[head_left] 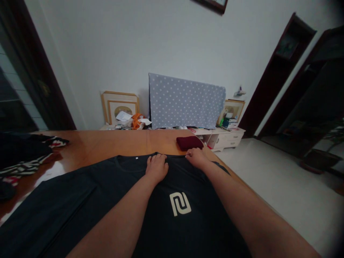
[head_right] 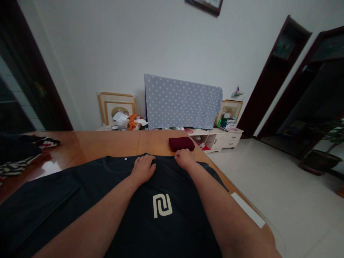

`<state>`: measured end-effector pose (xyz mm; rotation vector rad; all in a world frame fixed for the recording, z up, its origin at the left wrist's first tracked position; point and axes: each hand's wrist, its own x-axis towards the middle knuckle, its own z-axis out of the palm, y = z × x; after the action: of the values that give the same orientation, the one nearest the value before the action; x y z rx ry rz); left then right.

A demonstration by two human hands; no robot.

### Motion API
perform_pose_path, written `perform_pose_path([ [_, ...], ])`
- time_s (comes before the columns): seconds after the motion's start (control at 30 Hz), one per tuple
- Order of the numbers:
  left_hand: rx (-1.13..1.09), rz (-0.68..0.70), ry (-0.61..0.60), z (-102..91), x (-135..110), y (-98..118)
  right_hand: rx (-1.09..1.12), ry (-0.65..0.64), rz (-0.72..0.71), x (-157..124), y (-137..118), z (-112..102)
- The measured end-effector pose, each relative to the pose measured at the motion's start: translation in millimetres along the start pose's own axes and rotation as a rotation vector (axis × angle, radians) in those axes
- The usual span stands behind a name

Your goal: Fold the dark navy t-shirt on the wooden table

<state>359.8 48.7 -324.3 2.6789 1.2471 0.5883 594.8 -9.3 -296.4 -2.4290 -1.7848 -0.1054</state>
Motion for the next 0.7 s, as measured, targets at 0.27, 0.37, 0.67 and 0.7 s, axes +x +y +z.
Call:
perform_pose_path([
  [0.27, 0.070, -0.068, -0.164, 1.7, 2, -2, -0.001, 0.047, 0.179, 9, 9, 11],
  [0.37, 0.084, -0.065, -0.172, -0.3, 2, -1, 0.028, 0.070, 0.170, 9, 9, 16],
  [0.67, 0.046, -0.065, -0.185, 9.4, 5, -7, 0.247, 0.134, 0.130, 5, 33, 2],
  [0.7, 0.046, -0.065, -0.183, 10.5, 5, -7, 0.262, 0.148, 0.157, 1, 43, -2],
])
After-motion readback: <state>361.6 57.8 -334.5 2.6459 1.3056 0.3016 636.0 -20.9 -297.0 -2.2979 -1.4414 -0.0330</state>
